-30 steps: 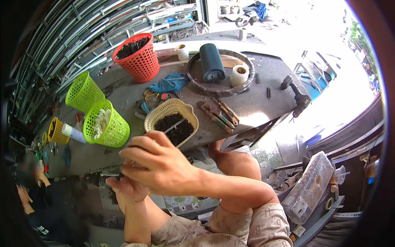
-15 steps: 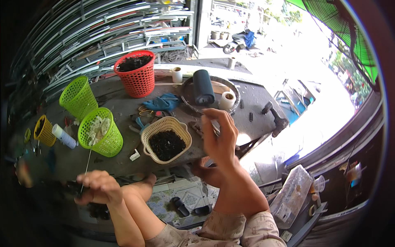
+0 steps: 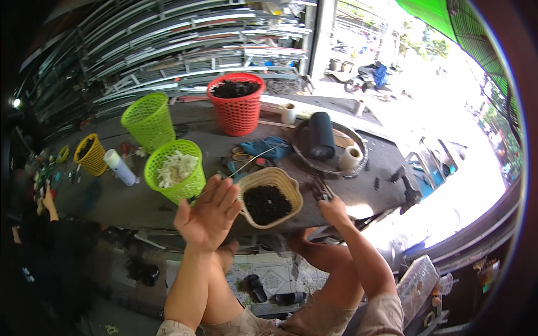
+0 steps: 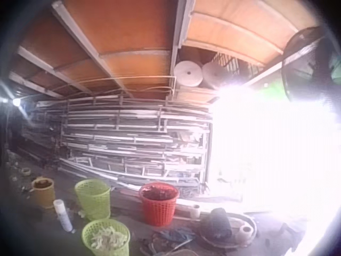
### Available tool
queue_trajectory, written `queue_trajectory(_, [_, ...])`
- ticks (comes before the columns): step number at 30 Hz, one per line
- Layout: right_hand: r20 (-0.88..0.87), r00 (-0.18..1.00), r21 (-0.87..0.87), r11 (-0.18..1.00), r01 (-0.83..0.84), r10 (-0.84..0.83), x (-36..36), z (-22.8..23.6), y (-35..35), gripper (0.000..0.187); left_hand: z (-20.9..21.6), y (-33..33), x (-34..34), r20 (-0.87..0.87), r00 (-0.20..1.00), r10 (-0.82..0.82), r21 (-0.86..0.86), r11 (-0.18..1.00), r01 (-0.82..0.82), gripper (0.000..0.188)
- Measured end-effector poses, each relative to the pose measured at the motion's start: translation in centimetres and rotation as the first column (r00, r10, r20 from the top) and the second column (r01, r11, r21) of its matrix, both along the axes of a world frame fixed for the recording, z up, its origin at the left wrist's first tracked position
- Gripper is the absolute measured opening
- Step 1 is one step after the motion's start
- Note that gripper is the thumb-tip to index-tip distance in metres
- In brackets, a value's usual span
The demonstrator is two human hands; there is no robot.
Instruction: The person sits on the floor and repeatedly assembles small wire harnesses by inserting black plastic connectors into white plastic housings, then crimping the wires with pliers. Finished units are placed into a green basket.
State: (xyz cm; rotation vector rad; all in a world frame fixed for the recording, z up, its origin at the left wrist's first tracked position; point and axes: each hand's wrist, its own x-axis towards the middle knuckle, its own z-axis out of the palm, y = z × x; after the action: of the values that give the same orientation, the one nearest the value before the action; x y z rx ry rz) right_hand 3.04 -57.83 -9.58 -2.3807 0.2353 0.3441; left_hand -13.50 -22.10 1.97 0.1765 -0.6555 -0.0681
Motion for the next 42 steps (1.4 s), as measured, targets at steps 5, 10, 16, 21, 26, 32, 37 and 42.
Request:
queue_trajectory(5, [-0.146,0.983,0.814,0.551,0.182,-0.109,-10.4,7.9,1.1,0.029,0.1,-0.1,0.7,-0.017,0.999,-0.046,-0.075,0.996,0.045,0.080])
queue_trajectory(10, [0.025,0.986,0.817,0.565,-0.116,0.167,-21.1,14.6,4.8,0.018,-0.4,-1.9,0.1,-0.049,0.998,0.047,0.080,0.996,-0.043,0.079])
queue_trajectory(16, [0.301,0.828,0.472,0.681,-0.560,0.473,-23.1,15.9,8.8,0.027,0.0,-3.4,-1.4,-0.128,0.986,0.111,0.216,0.973,-0.081,0.082])
queue_trajectory(21, [0.337,0.816,0.325,0.756,-0.569,0.470,-23.5,15.4,9.8,0.042,-0.2,-3.6,-2.6,-0.145,0.984,0.106,0.210,0.975,-0.074,0.087])
queue_trajectory(26, [0.410,0.792,0.236,0.787,-0.571,0.452,-23.6,14.2,9.9,0.049,-0.4,-3.6,-2.7,-0.132,0.984,0.124,0.256,0.963,-0.087,0.088])
queue_trajectory(32, [0.458,0.780,0.245,0.783,-0.572,0.427,-23.6,14.1,10.4,0.050,-0.4,-3.6,-2.9,-0.119,0.980,0.158,0.324,0.940,-0.112,0.083])
queue_trajectory(37, [0.503,0.737,0.186,0.776,-0.603,0.452,-23.5,14.8,10.4,0.046,-0.8,-3.4,-3.1,-0.114,0.978,0.177,0.338,0.932,-0.130,0.078])
queue_trajectory(42, [0.492,0.736,0.226,0.748,-0.624,0.464,-23.7,15.0,10.3,0.047,-1.2,-3.2,-3.2,-0.072,0.993,0.093,0.185,0.980,-0.078,0.069])
